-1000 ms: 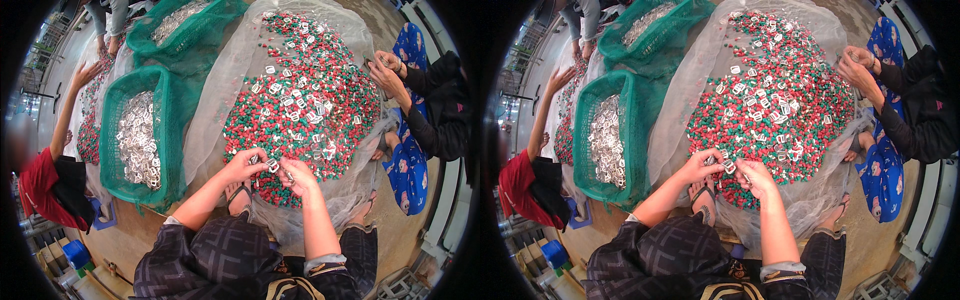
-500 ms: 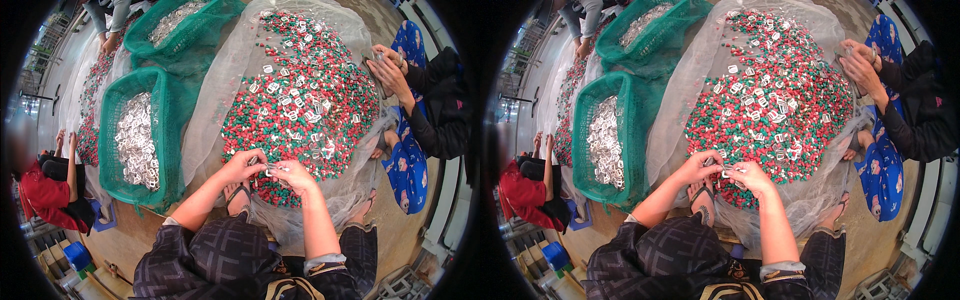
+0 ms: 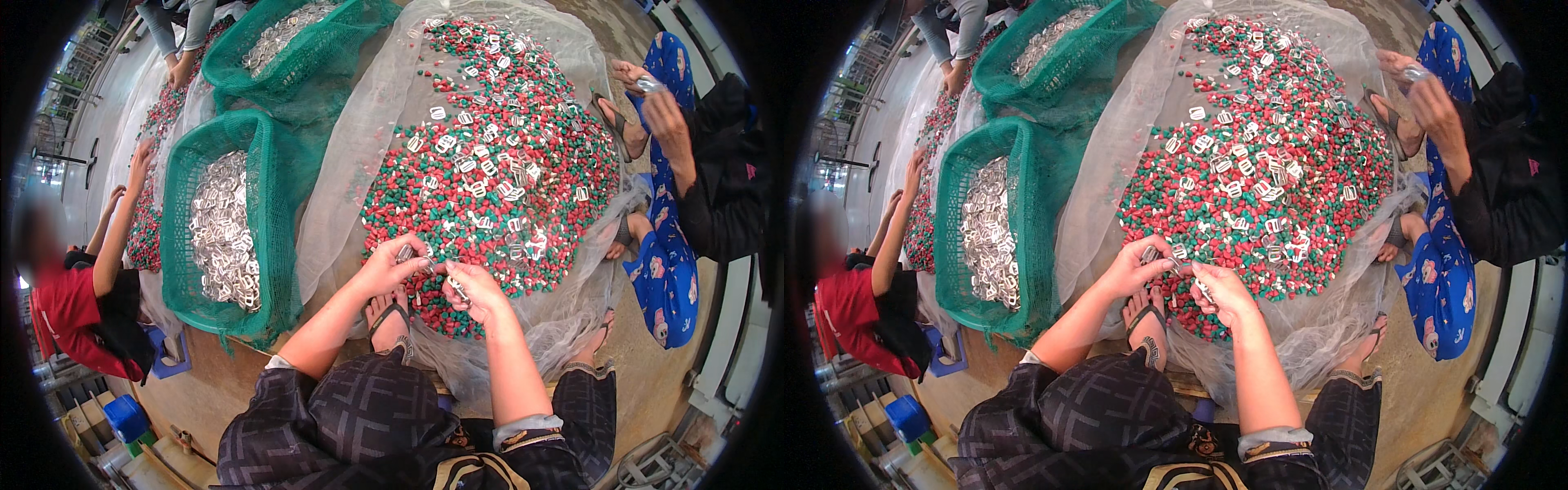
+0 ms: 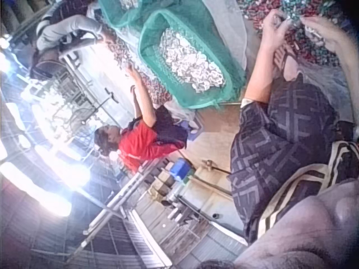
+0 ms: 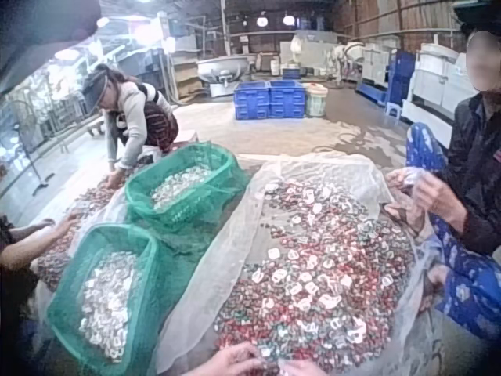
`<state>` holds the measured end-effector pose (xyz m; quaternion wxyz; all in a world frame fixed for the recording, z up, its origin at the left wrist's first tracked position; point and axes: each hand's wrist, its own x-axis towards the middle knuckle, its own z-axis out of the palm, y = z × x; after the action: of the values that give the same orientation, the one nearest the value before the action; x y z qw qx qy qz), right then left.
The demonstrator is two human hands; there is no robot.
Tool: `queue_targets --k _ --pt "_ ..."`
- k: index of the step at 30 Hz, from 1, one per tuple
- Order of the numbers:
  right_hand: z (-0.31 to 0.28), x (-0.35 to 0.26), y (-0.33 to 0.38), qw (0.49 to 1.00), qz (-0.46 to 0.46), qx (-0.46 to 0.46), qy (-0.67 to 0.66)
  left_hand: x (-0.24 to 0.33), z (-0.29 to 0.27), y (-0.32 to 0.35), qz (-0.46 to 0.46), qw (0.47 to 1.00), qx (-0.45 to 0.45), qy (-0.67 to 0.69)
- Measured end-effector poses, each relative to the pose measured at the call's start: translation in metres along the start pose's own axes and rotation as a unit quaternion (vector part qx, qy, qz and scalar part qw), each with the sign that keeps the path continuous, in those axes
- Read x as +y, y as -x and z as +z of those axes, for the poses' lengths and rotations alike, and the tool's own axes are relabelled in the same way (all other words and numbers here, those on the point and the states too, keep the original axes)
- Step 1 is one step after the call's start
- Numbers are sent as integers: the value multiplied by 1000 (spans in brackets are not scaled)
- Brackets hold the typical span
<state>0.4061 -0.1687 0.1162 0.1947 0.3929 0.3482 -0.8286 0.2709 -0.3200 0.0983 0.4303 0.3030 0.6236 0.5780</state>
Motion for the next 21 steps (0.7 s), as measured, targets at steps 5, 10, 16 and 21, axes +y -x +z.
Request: queue_targets --k 5,10,16,21 --pt "0 0 0 999 -11 -19 -23 -2 -3 -1 20 999 -28 28" --pt "-2 2 -5 995 -68 3 66 5 3 -2 28 999 -14 -14" --pt "5 2 -4 993 -111 2 32 -3 5 -1 -20 999 24 -23" --pt "1 9 -8 993 -112 -32 -19 10 8 -2 -13 1000 3 14"
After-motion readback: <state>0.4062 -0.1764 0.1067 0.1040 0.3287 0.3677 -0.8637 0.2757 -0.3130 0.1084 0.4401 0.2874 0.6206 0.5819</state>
